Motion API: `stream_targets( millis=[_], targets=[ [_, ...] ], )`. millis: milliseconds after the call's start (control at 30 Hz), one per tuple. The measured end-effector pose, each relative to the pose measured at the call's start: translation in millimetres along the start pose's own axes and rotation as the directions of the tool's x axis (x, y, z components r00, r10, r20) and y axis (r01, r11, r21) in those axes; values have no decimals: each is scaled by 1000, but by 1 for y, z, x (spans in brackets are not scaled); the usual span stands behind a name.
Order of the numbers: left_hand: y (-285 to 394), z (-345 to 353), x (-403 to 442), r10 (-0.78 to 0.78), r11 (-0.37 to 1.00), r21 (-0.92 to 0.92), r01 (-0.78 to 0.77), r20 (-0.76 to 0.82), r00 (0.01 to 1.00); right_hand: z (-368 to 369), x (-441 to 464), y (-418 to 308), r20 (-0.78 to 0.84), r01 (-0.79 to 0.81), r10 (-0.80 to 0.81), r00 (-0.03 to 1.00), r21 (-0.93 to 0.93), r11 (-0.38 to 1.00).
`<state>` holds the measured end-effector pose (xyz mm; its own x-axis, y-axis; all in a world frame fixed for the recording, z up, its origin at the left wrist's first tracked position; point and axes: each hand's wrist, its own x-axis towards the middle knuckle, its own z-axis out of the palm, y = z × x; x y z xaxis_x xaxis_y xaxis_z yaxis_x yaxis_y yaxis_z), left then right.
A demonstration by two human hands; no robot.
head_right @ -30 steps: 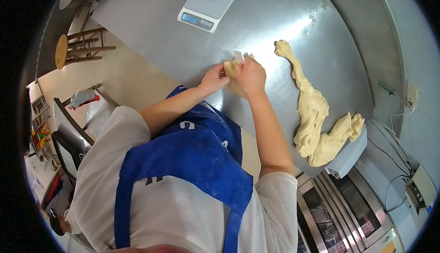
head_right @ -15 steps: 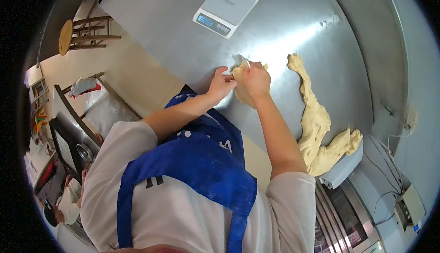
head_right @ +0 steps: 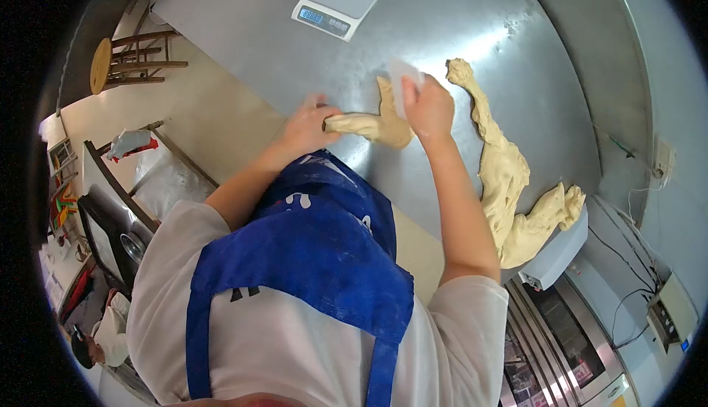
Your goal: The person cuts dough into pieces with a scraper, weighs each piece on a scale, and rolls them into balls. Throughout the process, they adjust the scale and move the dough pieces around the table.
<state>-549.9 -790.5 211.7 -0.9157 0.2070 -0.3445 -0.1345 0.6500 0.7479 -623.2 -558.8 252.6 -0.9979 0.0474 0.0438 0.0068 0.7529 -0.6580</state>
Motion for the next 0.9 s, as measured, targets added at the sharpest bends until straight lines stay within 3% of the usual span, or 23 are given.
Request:
stream_targets(
  millis=[33, 67, 100, 167, 200, 233, 300, 333, 367, 433, 467, 533, 567, 633, 700, 767, 833, 900],
  targets=[
    [4, -2, -4, 225, 927, 337, -163, -154, 962, 1, -6, -2, 138, 123, -102, 985, -147, 981],
    [10, 0, 2, 266, 919, 335, -206, -141, 954, 4, -9, -4, 287, 262, -182, 940, -270, 926],
    [13, 6, 8, 266, 919, 336, -205, -147, 953, 12, -12, -8, 287, 268, -189, 939, -270, 925],
    [16, 22, 19, 462, 830, 339, -443, 26, 886, 36, -25, -9, 347, 340, -224, 911, -323, 883],
    [18, 24, 22, 477, 753, 468, -462, 95, 874, 48, -30, -4, 337, 399, -288, 896, -329, 856],
    [15, 27, 27, 467, 755, 473, -455, 100, 878, 56, -32, 2, 340, 397, -287, 895, -318, 861],
    [12, 29, 38, 201, 848, 457, -270, 195, 960, 64, -23, 7, 382, 395, -262, 886, -329, 858],
    [10, 31, 36, 214, 845, 462, -270, 170, 962, 66, -18, 10, 386, 422, -292, 875, -315, 850],
    [22, 27, 28, 105, 863, 457, -215, 255, 961, 65, -16, 15, 403, 451, -318, 858, -297, 841],
    [44, 17, 7, -39, 904, 415, -101, 317, 947, 71, -7, 25, 284, 546, -489, 825, -174, 820],
    [53, 5, -6, -116, 930, 366, -27, 364, 924, 75, -8, 25, 395, 623, -513, 762, -228, 749],
    [53, -1, -24, -126, 972, 231, 37, 388, 913, 89, -16, 20, 268, 741, -699, 663, -106, 663],
    [49, -4, -36, -72, 989, 146, 21, 352, 933, 89, -25, 11, 348, 710, -655, 671, -47, 703],
    [39, 20, -40, -127, 987, 145, 69, 440, 889, 91, -34, 13, 401, 797, -755, 519, 91, 596],
    [32, 40, -42, -13, 992, 126, -25, 288, 958, 84, -33, -5, 414, 855, -827, 380, 184, 485],
    [47, 39, -58, -75, 991, 130, 30, 361, 929, 92, -36, -1, 334, 806, -843, 422, 287, 517],
    [38, 84, -41, -122, 990, 118, 82, 390, 913, 98, -13, 14, 302, 822, -794, 528, 52, 566],
    [50, 79, -56, 62, 996, 37, -82, 377, 924, 88, 5, 3, 314, 645, -656, 686, 154, 748]
  ],
)
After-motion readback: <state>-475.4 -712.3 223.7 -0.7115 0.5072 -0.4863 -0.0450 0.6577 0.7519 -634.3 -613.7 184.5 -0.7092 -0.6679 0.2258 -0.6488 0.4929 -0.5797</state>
